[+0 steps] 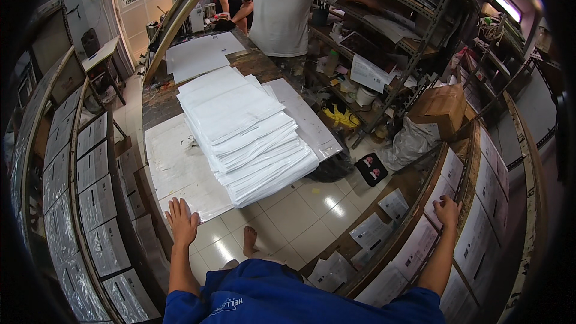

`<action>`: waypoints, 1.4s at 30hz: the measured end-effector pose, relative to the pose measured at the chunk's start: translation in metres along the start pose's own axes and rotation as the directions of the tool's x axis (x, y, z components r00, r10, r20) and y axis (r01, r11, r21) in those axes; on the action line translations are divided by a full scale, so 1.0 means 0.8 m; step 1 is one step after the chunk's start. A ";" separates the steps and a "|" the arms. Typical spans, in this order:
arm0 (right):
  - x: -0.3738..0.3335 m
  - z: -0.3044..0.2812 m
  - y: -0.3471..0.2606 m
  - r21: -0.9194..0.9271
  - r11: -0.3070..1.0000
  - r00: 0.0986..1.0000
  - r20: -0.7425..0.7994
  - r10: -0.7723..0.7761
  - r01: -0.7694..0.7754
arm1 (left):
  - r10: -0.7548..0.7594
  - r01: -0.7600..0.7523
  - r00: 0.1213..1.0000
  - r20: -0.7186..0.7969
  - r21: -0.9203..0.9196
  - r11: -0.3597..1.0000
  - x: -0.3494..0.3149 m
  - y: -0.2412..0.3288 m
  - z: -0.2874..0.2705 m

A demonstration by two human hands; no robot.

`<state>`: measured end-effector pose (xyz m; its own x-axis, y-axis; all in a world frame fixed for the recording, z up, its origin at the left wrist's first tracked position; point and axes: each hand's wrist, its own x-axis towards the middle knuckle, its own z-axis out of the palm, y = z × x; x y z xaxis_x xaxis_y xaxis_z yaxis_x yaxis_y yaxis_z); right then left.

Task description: The person repeatedly picks up white poly mailers from a table, opens them, and places them into slots on a nearby shelf. Another person works at a separate table in the background.

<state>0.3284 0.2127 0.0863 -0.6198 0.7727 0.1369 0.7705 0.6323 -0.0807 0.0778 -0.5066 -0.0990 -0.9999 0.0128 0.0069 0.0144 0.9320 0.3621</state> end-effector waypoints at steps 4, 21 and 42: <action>0.000 -0.002 -0.002 -0.013 1.000 1.000 0.005 0.009 -0.009 | 0.012 -0.012 1.000 -0.005 -0.011 1.000 0.000 0.000 -0.001; 0.006 0.013 0.014 -0.022 0.999 0.999 -0.022 -0.026 0.025 | 0.009 -0.010 0.999 -0.043 -0.031 0.999 -0.004 0.001 0.000; 0.010 0.022 0.019 -0.029 0.998 0.998 -0.043 -0.055 0.054 | 0.015 -0.017 0.998 -0.059 -0.038 0.999 0.000 0.001 -0.001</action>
<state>0.3328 0.2294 0.0690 -0.6541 0.7339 0.1835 0.7402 0.6709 -0.0446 0.0779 -0.5062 -0.0980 -0.9978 0.0052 0.0668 0.0314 0.9172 0.3973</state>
